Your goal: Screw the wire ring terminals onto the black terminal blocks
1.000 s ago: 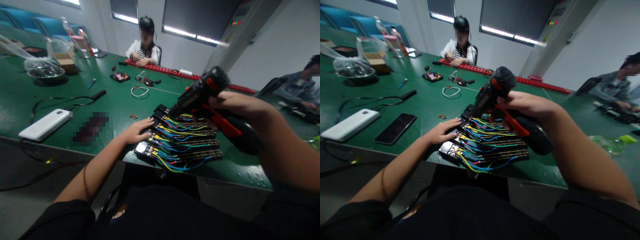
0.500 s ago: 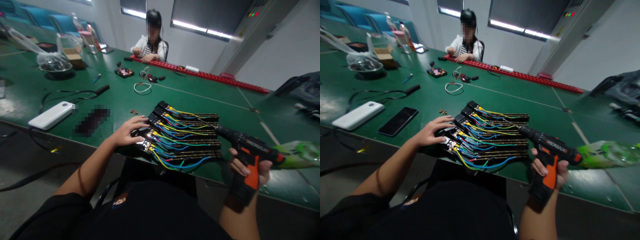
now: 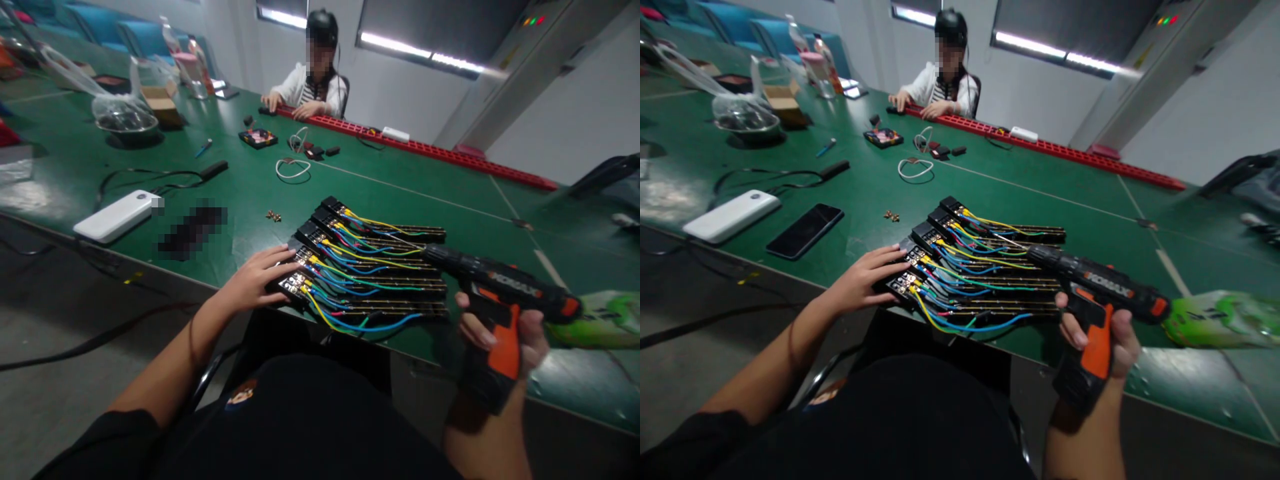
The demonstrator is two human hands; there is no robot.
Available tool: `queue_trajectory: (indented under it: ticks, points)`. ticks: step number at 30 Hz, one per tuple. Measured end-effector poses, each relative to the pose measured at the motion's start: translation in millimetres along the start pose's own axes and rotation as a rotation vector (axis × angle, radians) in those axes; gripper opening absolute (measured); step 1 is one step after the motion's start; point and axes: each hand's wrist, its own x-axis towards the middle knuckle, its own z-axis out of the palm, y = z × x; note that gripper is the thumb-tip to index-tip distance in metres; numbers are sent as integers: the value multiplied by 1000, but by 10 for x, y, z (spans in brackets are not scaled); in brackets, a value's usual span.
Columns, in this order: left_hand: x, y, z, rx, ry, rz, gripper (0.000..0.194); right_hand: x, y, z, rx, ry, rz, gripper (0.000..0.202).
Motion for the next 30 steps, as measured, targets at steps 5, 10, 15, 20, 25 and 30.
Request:
queue_trajectory:
  ticks: [5,10,15,20,25,30]
  points:
    - [52,-74,-1,-31,3,20,71,-42,-650,471,125,129,-198,50]
    - [105,-47,-47,-53,-20,1,71,104,-1247,657,85,-90,-115,51]
    - [120,111,-21,51,-18,-84,76,327,-1677,800,-60,-245,69,68]
    - [106,244,110,140,22,-157,76,506,-1907,1120,-102,-303,78,58]
    - [128,394,162,163,27,-196,74,700,-1980,1254,-186,-434,36,40]
    - [171,501,168,175,26,-210,72,799,-2003,1271,-231,-479,-1,36]
